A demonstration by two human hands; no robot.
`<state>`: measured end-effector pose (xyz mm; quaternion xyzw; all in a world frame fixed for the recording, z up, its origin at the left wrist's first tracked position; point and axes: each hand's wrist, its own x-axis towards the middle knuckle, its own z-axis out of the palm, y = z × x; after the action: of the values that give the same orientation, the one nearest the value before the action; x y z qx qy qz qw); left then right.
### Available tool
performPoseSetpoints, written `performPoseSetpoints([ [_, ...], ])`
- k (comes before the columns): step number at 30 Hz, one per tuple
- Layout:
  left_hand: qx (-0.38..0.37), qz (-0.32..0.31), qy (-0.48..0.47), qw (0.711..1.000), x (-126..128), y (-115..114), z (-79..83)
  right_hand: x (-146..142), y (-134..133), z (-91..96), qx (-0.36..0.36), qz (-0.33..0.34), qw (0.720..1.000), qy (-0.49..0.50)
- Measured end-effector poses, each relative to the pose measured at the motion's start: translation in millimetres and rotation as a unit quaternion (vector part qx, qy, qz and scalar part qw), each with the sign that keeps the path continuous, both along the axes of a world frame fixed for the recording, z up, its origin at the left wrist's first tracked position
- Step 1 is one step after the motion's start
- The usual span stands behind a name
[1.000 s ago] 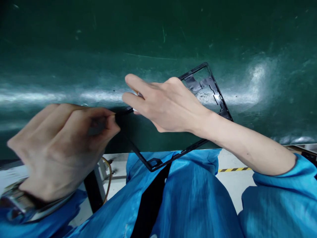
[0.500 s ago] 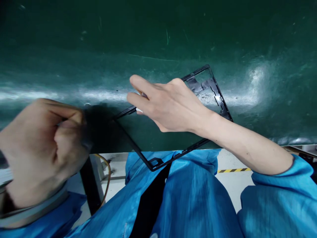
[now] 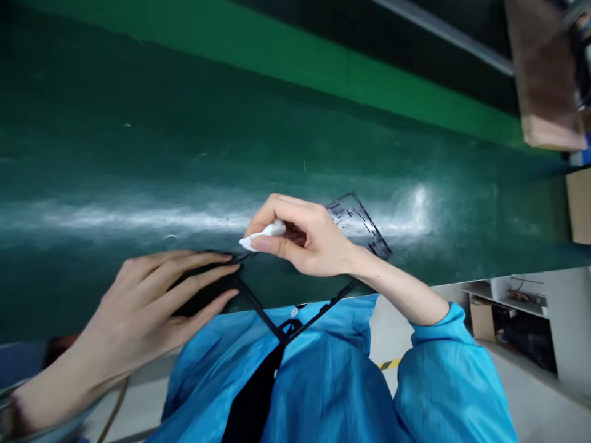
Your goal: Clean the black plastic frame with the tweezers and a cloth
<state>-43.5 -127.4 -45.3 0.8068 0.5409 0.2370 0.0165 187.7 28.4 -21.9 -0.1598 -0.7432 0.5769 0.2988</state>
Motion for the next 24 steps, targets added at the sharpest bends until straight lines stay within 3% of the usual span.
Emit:
performPoseSetpoints([
  [3, 0.039, 0.001, -0.003, 0.999, 12.6, 6.5, -4.7, 1.1, -3.7, 0.9, -0.126, 0.019, 0.992, 0.015],
  [6, 0.055, -0.005, -0.014, 0.998, 22.4, 12.8, -7.9, 7.0, -6.9, 4.3, -0.165, 0.008, 0.986, 0.032],
  [8, 0.046, -0.014, -0.025, 0.999, 21.6, 15.6, -8.6, 14.1, -9.4, 8.8, -0.116, -0.019, 0.993, 0.002],
  [12, -0.008, -0.001, -0.044, 0.999, 0.3, 27.9, -2.2, 27.5, -17.3, 17.2, 0.087, -0.062, 0.983, -0.147],
  [16, -0.060, 0.071, -0.050, 0.994, -20.5, 64.7, 9.2, 21.8, -17.6, 18.1, 0.283, -0.032, 0.918, -0.277],
  [18, -0.127, 0.121, -0.066, 0.982, -21.3, 87.4, 11.4, 13.3, -11.4, 15.5, 0.368, -0.023, 0.875, -0.314],
  [21, -0.183, 0.183, -0.120, 0.959, -13.4, 115.8, 9.0, 3.3, -2.6, 8.1, 0.411, -0.039, 0.852, -0.323],
  [24, -0.181, 0.138, -0.148, 0.962, -2.8, 137.0, 5.3, -0.5, -6.5, -0.9, 0.379, -0.025, 0.873, -0.307],
])
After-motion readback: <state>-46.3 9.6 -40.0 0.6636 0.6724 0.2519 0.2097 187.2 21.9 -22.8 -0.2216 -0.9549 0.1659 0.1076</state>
